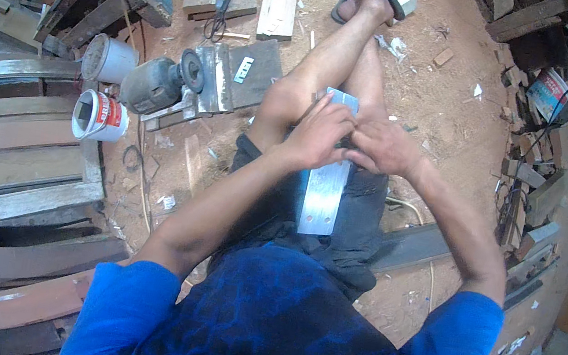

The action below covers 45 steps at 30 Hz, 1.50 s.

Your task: The person sits on the floor and opens a package of small metal parts. They then insert a small metal blade into a handheld power tool, securing it in place.

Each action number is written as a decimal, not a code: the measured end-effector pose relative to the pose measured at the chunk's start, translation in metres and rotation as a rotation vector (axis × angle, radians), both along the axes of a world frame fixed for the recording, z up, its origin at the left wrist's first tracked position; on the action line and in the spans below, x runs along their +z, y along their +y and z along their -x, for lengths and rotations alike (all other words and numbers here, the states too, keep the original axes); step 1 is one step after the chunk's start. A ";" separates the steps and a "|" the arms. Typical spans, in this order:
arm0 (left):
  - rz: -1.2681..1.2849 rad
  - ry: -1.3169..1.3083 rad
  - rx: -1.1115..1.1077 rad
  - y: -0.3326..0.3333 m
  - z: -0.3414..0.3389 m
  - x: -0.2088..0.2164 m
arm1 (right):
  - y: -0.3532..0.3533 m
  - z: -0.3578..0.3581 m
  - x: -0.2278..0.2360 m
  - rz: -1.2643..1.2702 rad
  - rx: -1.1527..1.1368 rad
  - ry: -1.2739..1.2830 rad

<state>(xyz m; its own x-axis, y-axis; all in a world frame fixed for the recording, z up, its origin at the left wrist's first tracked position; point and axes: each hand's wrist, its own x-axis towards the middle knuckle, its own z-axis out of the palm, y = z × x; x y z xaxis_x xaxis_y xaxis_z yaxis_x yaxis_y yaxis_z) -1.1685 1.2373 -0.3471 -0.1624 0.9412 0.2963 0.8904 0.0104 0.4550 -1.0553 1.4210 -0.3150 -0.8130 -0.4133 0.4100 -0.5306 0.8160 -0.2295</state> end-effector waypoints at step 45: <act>-0.401 -0.023 0.219 0.007 -0.024 0.036 | -0.089 -0.008 -0.009 0.502 -1.092 -0.238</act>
<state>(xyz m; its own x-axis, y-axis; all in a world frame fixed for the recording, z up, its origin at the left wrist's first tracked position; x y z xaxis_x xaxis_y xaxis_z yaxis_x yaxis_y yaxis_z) -1.1446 1.2445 -0.3110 -0.3556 0.6956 0.6242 0.8765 0.0164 0.4811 -1.0473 1.3319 -0.3244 -0.7098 0.6939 0.1212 0.4754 0.5989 -0.6444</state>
